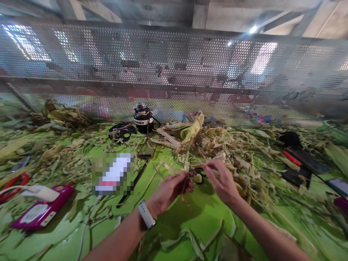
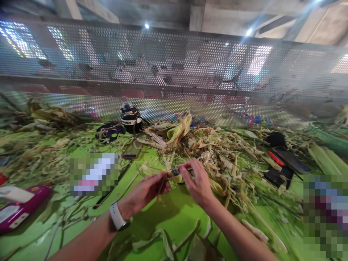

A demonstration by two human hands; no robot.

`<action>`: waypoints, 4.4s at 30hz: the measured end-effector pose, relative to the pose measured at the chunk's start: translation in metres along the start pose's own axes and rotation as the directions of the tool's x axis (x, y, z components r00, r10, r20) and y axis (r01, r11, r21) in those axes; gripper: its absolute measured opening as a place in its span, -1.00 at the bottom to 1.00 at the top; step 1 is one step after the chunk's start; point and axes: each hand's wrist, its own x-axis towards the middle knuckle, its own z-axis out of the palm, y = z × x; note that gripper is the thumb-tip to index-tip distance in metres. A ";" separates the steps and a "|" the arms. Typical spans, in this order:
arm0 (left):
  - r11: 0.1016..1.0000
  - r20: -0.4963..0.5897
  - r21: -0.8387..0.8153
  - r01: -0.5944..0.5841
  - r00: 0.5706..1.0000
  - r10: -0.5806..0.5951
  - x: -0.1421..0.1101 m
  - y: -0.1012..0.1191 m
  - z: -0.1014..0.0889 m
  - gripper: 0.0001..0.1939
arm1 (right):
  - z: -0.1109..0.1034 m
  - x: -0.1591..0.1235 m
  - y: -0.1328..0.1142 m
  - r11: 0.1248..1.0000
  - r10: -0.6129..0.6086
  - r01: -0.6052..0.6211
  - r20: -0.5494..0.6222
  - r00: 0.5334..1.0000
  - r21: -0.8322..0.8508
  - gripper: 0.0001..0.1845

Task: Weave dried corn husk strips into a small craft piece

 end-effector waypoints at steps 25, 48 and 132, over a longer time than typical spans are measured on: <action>0.958 -0.023 0.283 -0.048 0.998 0.057 -0.003 0.007 0.000 -0.69 | 0.017 -0.004 0.004 0.976 0.089 -0.144 0.302 0.949 0.166 -0.67; 0.974 -0.145 -0.098 -0.204 0.971 0.189 0.003 -0.005 0.006 -0.82 | 0.034 -0.018 -0.008 0.993 0.011 -0.059 0.424 0.905 0.099 -0.63; 0.896 -0.094 0.396 -0.202 0.962 0.258 -0.010 0.012 0.010 -0.45 | 0.046 -0.027 -0.005 0.874 0.313 -0.335 0.120 0.942 0.351 -0.66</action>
